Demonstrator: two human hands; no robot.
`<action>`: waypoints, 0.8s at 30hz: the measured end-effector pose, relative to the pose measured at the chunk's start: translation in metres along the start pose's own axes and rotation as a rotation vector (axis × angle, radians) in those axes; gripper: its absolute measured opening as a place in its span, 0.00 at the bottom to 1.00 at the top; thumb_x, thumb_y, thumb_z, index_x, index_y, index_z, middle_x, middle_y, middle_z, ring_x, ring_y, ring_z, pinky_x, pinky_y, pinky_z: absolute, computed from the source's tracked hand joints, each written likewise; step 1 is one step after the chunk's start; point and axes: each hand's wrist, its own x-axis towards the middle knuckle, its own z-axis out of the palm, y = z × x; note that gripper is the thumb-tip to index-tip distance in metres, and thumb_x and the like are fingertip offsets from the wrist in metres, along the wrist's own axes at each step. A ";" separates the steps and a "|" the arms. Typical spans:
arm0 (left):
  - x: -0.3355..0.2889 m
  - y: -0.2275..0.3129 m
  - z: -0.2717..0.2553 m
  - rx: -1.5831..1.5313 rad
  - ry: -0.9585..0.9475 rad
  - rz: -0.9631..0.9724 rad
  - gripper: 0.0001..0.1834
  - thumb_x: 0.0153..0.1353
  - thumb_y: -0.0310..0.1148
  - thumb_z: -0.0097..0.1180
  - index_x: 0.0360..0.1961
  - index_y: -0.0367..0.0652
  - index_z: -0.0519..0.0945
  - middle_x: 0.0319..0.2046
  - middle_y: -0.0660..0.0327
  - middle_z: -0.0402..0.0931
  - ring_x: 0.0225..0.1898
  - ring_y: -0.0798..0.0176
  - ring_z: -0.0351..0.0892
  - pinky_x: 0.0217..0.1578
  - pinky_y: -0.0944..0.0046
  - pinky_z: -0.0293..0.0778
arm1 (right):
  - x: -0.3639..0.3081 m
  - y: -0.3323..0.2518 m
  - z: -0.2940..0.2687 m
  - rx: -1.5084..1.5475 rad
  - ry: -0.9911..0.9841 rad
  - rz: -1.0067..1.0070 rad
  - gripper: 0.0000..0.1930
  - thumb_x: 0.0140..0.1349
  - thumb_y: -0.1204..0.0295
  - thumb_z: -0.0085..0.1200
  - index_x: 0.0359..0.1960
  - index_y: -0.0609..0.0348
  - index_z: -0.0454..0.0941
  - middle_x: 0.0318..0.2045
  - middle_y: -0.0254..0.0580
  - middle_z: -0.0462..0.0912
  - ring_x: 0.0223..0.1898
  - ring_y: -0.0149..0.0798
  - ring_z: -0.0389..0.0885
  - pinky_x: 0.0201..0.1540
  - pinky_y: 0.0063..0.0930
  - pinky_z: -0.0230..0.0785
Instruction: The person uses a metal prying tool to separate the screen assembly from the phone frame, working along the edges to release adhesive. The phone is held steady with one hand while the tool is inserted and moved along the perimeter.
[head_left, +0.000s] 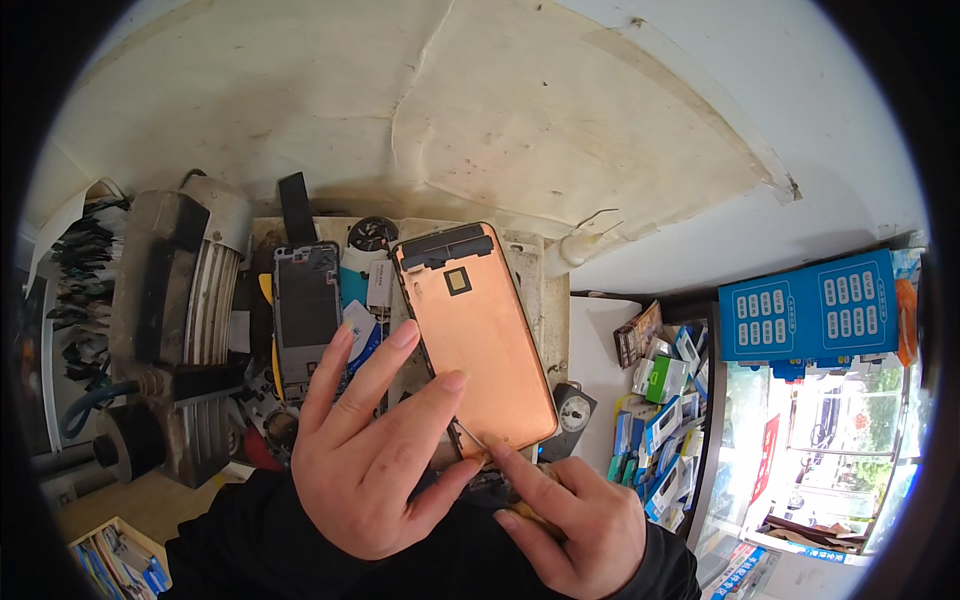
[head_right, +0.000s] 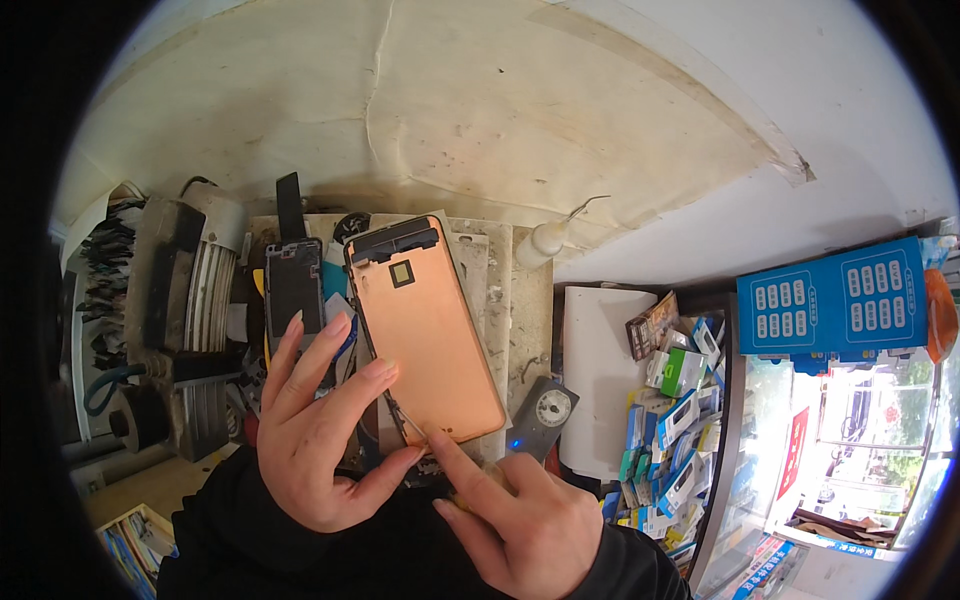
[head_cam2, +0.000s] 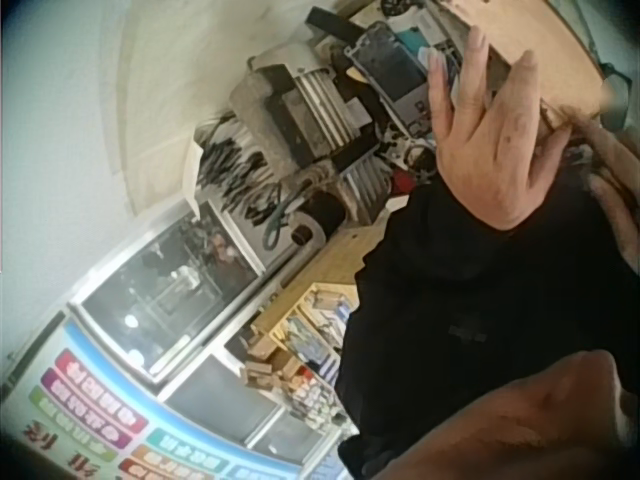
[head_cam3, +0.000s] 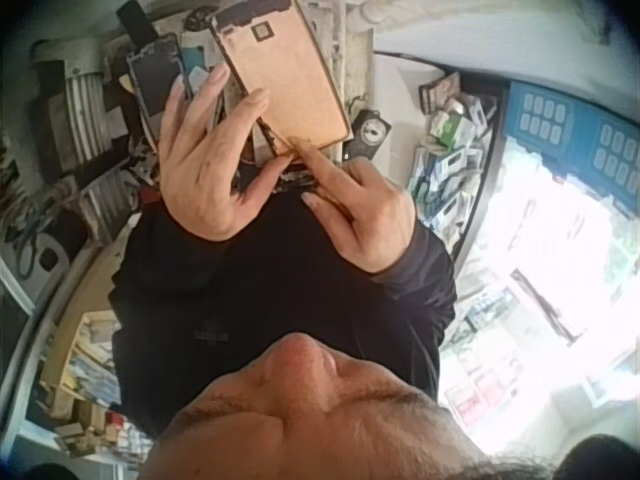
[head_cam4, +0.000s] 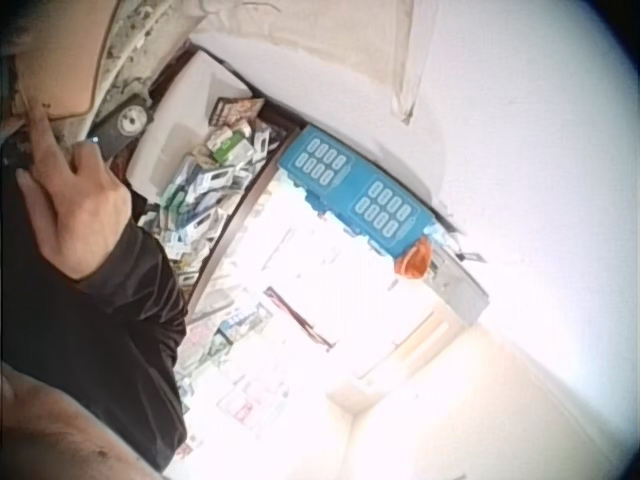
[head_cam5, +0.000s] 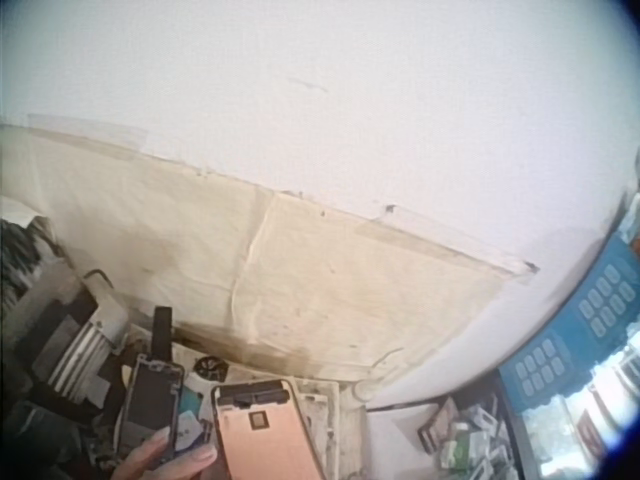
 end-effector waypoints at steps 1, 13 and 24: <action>0.000 0.000 0.000 0.003 -0.014 -0.014 0.35 0.50 0.34 0.76 0.59 0.34 0.79 0.52 0.54 0.85 0.65 0.40 0.77 0.65 0.28 0.65 | 0.000 0.001 0.000 -0.005 -0.006 0.002 0.28 0.63 0.70 0.65 0.67 0.45 0.79 0.27 0.45 0.73 0.24 0.51 0.78 0.29 0.40 0.72; 0.005 0.002 0.000 -0.025 -0.012 -0.050 0.34 0.51 0.34 0.74 0.59 0.36 0.79 0.47 0.54 0.85 0.66 0.37 0.76 0.67 0.29 0.62 | 0.004 -0.007 -0.007 -0.099 -0.079 0.021 0.28 0.63 0.69 0.65 0.67 0.45 0.79 0.27 0.45 0.73 0.24 0.51 0.77 0.28 0.40 0.72; 0.011 0.002 -0.001 -0.068 -0.028 -0.049 0.31 0.48 0.29 0.72 0.56 0.36 0.81 0.45 0.53 0.85 0.67 0.36 0.73 0.69 0.32 0.60 | 0.000 -0.008 -0.005 -0.088 -0.030 0.016 0.28 0.63 0.70 0.64 0.68 0.47 0.78 0.28 0.46 0.74 0.25 0.52 0.78 0.29 0.41 0.72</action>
